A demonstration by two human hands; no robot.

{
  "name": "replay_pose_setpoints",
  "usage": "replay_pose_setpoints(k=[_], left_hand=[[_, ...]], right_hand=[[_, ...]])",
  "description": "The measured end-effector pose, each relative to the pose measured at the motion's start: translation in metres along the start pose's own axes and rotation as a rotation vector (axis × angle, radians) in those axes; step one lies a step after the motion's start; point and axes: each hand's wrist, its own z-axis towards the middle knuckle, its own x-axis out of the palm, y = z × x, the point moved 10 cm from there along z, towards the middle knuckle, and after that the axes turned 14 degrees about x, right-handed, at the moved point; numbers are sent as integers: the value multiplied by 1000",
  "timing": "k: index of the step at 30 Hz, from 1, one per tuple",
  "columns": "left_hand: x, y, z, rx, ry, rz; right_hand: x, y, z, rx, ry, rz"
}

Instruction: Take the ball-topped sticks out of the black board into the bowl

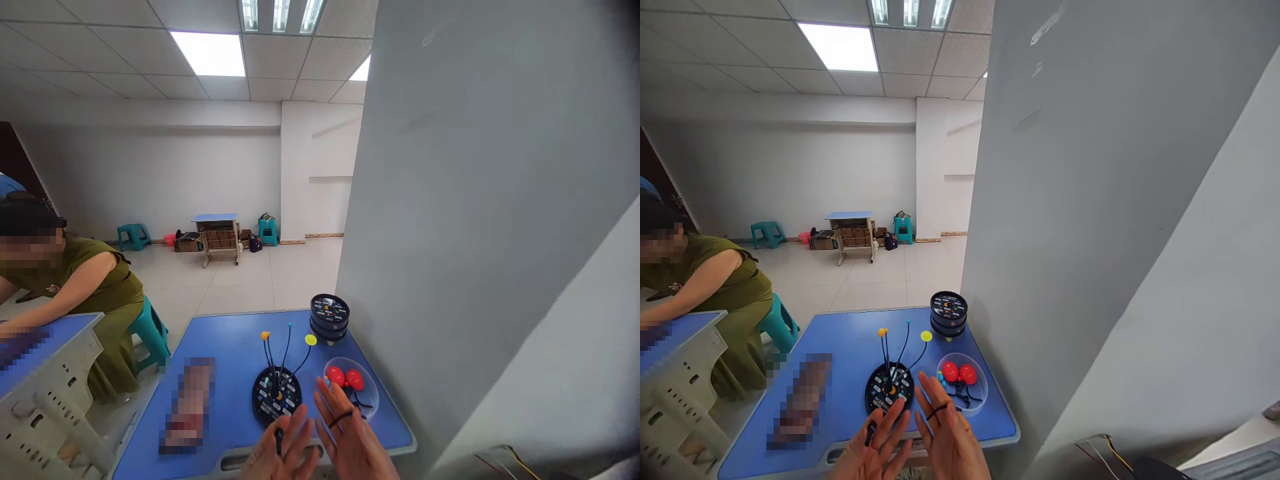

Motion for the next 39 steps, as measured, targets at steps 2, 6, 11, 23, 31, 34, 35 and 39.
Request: replay_pose_setpoints(k=[2, 6, 11, 23, 31, 34, 35, 39], left_hand=[[-3, -1, 2, -15, -16, 30], [-5, -17, 14, 238, -55, 517], [58, -46, 0, 1102, 32, 1661], [99, 42, 68, 1119, 379, 1993], [72, 36, 54, 1017, 363, 1951], [31, 6, 43, 914, 183, 1880], [12, -7, 43, 842, 61, 1869], [-51, -39, 55, 462, -226, 1895]], right_hand=[[-8, 7, -6, -30, -35, -29], [-22, 47, -32, -223, -299, -579], [-28, 71, -52, -491, -717, -1378], [-70, 56, 6, -390, -625, -1348], [-68, 55, 6, -383, -572, -1194], [-43, 51, 8, -452, -469, -1041], [-30, 47, 11, -456, -415, -994], [26, 20, 35, -334, -207, -959]])
